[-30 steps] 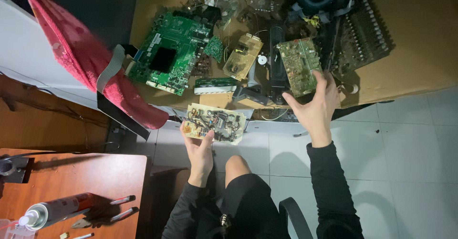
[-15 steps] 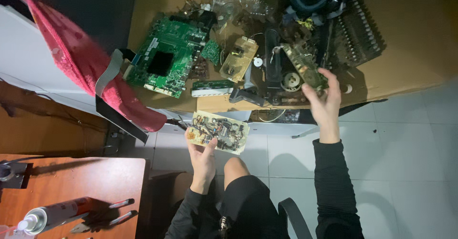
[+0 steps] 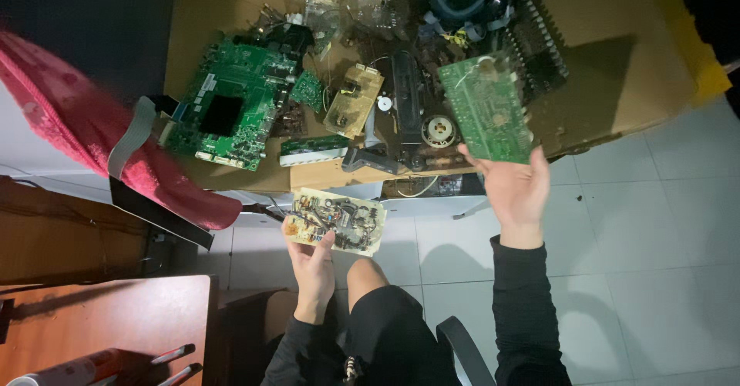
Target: The person picks up several circuit boards and electronic components from a large collection, turns them over to look at different sides, and uses pliers to cut wires on one board.
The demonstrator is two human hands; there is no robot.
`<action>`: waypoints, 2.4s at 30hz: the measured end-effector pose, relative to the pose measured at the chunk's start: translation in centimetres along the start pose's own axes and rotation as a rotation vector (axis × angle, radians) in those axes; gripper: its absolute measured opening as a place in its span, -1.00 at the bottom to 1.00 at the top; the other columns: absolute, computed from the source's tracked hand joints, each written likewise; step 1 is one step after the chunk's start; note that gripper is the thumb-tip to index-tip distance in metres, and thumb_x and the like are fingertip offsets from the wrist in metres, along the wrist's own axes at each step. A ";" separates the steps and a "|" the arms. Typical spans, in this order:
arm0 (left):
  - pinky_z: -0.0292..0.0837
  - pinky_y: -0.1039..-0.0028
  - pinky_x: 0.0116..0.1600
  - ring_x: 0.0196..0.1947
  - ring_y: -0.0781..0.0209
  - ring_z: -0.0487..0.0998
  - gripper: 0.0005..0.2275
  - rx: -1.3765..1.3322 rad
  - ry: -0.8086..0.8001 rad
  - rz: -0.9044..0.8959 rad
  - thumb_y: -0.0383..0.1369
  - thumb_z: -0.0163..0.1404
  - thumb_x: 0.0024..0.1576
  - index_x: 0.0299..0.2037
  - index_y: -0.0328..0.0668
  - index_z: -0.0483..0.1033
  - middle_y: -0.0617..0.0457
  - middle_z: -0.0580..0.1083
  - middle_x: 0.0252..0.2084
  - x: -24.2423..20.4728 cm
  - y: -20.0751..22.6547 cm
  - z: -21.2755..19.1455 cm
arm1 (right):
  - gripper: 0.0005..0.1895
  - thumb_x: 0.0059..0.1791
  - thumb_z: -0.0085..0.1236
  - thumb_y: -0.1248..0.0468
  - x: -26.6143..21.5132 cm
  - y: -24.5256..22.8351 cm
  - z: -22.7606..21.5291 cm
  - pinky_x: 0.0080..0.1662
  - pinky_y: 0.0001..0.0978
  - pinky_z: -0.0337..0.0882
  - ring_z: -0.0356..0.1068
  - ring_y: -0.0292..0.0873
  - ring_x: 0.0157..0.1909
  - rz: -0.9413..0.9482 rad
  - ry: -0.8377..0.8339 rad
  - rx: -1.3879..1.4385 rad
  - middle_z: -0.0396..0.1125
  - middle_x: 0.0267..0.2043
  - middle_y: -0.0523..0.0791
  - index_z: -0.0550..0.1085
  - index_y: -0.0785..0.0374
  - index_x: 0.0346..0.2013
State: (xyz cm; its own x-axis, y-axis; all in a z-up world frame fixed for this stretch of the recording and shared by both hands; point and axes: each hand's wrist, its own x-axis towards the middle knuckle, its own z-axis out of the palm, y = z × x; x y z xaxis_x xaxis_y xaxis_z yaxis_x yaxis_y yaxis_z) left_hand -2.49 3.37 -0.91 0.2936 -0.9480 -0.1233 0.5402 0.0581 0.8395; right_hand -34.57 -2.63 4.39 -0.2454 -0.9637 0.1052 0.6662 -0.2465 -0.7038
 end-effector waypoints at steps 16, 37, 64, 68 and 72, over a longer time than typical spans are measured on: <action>0.47 0.33 0.07 0.00 0.27 0.40 -0.40 0.003 0.021 -0.019 -0.63 0.02 0.08 0.31 0.00 0.09 0.05 0.31 0.08 0.3 0.1 0.9 | -0.36 -0.23 0.25 -0.10 -4.4 8.0 12.7 0.26 0.10 0.06 0.15 0.17 0.26 -0.580 -0.332 -1.346 0.15 0.27 0.12 0.42 0.15 0.02; 0.61 0.64 -0.32 -0.27 0.41 0.49 -0.50 0.001 0.041 -0.040 -0.59 0.01 0.12 0.22 0.10 0.18 0.17 0.31 -0.12 0.9 1.8 2.6 | -0.16 -0.27 0.36 -0.30 -0.1 10.3 15.4 0.29 0.45 -0.27 0.18 0.28 0.23 -0.652 -0.203 -1.791 0.12 0.23 0.14 0.41 0.16 0.08; 0.58 0.71 -0.40 -0.39 0.50 0.37 -0.49 0.086 0.055 -0.112 -0.58 0.02 0.11 0.23 0.10 0.17 0.20 0.25 -0.21 1.3 2.2 2.6 | -0.44 -0.25 0.17 -0.25 6.9 4.8 8.8 -0.18 0.06 0.41 0.52 0.18 -0.21 -0.110 0.144 -1.876 0.51 -0.35 -0.04 0.58 0.06 -0.19; 0.58 0.69 -0.41 -0.42 0.49 0.38 -0.49 0.080 0.060 -0.123 -0.58 0.04 0.10 0.22 0.07 0.19 0.19 0.24 -0.24 1.2 2.8 2.6 | -0.49 -0.22 0.22 -0.24 6.4 2.1 9.6 -0.14 -0.10 0.41 0.49 0.17 -0.12 -0.107 0.281 -1.543 0.49 -0.32 -0.01 0.63 0.04 -0.24; 0.52 0.76 -0.42 -0.40 0.50 0.41 -0.49 0.070 0.067 -0.113 -0.58 0.05 0.09 0.21 0.09 0.18 0.21 0.26 -0.23 1.7 1.9 1.8 | -0.74 -0.13 0.32 0.10 8.9 1.6 7.7 -0.63 -0.40 0.20 0.24 -0.13 -0.59 0.011 0.361 -0.815 0.11 -0.42 -0.12 0.55 0.22 -0.36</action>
State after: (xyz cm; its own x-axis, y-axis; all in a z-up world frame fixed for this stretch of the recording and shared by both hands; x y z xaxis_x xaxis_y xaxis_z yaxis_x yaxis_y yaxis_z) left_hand -2.36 1.33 1.38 0.2874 -0.9241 -0.2520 0.5172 -0.0717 0.8529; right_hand -30.26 -12.35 9.67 -0.5405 -0.8406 -0.0358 -0.0038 0.0450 -0.9990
